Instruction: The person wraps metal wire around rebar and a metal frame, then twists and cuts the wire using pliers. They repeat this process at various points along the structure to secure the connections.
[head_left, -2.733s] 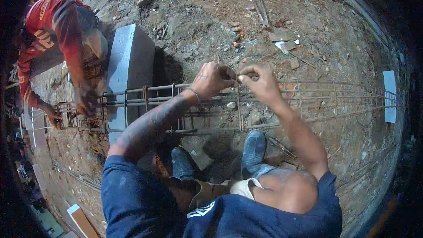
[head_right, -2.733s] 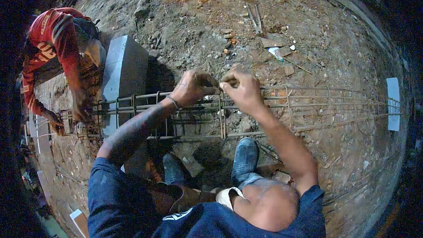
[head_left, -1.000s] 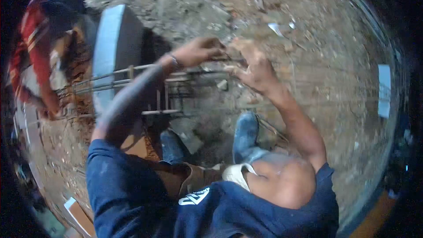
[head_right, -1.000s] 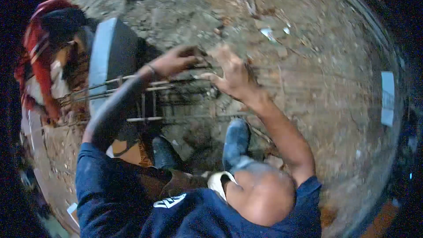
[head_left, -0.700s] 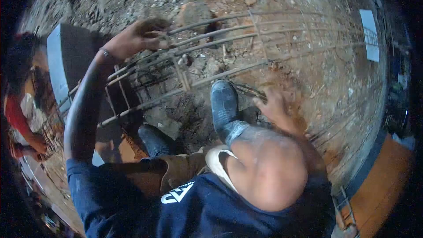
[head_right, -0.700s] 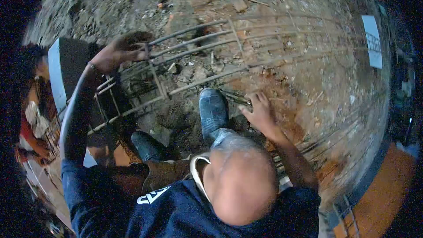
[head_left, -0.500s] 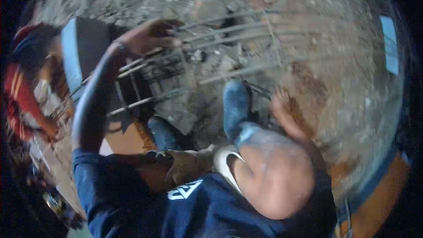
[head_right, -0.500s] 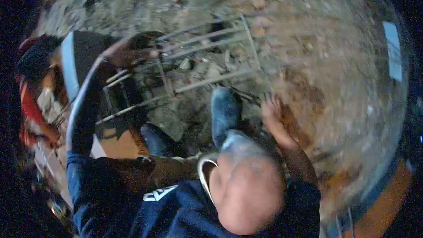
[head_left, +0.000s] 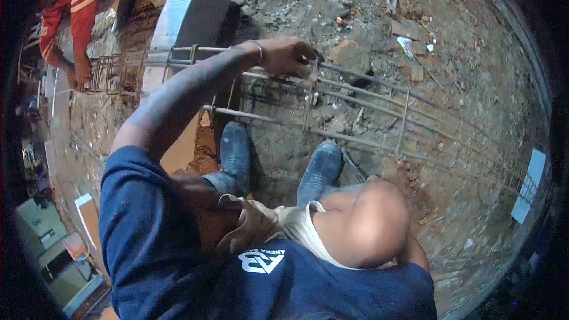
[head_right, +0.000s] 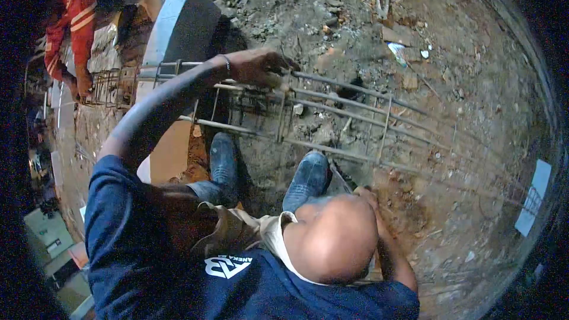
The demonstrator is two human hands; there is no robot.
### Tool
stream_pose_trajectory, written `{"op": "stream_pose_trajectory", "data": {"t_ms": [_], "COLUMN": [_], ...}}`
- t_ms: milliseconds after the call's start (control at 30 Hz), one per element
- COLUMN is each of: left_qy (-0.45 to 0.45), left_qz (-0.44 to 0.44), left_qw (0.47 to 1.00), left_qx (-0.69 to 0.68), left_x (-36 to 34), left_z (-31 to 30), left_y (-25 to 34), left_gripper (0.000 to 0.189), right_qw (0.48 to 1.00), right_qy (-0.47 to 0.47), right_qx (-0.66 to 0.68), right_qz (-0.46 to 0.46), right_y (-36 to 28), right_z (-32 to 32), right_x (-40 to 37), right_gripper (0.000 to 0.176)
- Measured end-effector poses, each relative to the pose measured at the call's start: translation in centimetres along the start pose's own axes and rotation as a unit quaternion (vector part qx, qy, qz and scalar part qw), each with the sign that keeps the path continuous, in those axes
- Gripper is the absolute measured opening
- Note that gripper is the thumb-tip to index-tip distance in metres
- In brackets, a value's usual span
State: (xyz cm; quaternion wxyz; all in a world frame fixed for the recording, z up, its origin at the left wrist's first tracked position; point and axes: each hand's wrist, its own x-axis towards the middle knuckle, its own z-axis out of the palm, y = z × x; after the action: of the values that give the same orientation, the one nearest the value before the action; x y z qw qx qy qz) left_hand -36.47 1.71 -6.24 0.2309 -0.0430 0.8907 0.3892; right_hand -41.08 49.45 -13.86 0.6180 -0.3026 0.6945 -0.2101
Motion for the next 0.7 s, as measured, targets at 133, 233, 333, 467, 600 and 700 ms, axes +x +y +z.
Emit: {"op": "stream_pose_trajectory", "data": {"t_ms": [133, 233, 333, 467, 600, 700], "left_qy": [-0.003, -0.019, 0.0, -0.003, 0.017, -0.064], "left_qz": [0.011, 0.043, 0.066, 0.072, 0.084, 0.094], "left_qw": [0.999, 0.998, 0.994, 0.994, 0.993, 0.993], "left_qx": [-0.031, -0.045, -0.091, -0.077, -0.086, -0.038], "left_x": [0.0, 0.4, 0.4, 0.5, 0.6, 1.1], "left_z": [-0.5, -0.8, -0.1, -0.2, -0.1, -0.9], "left_y": [0.0, 0.1, -1.2, -1.4, -1.8, -2.2], "left_gripper": [0.071, 0.066, 0.067, 0.069, 0.067, 0.059], "right_qw": [0.999, 0.999, 0.999, 0.978, 0.933, 0.903], "right_qy": [-0.049, -0.044, 0.005, 0.15, 0.271, 0.335], "right_qx": [0.01, 0.006, -0.018, -0.112, -0.203, -0.243], "right_qz": [0.002, 0.014, 0.039, 0.089, 0.122, 0.114], "right_y": [-2.1, -2.8, -2.7, 0.4, 4.0, 4.4], "right_z": [0.2, 0.8, 1.3, 3.6, 5.9, 5.7], "right_x": [-0.1, 0.4, 0.9, -0.7, -7.3, -14.2], "right_gripper": [0.025, 0.024, 0.022, 0.021, 0.02, 0.019]}}
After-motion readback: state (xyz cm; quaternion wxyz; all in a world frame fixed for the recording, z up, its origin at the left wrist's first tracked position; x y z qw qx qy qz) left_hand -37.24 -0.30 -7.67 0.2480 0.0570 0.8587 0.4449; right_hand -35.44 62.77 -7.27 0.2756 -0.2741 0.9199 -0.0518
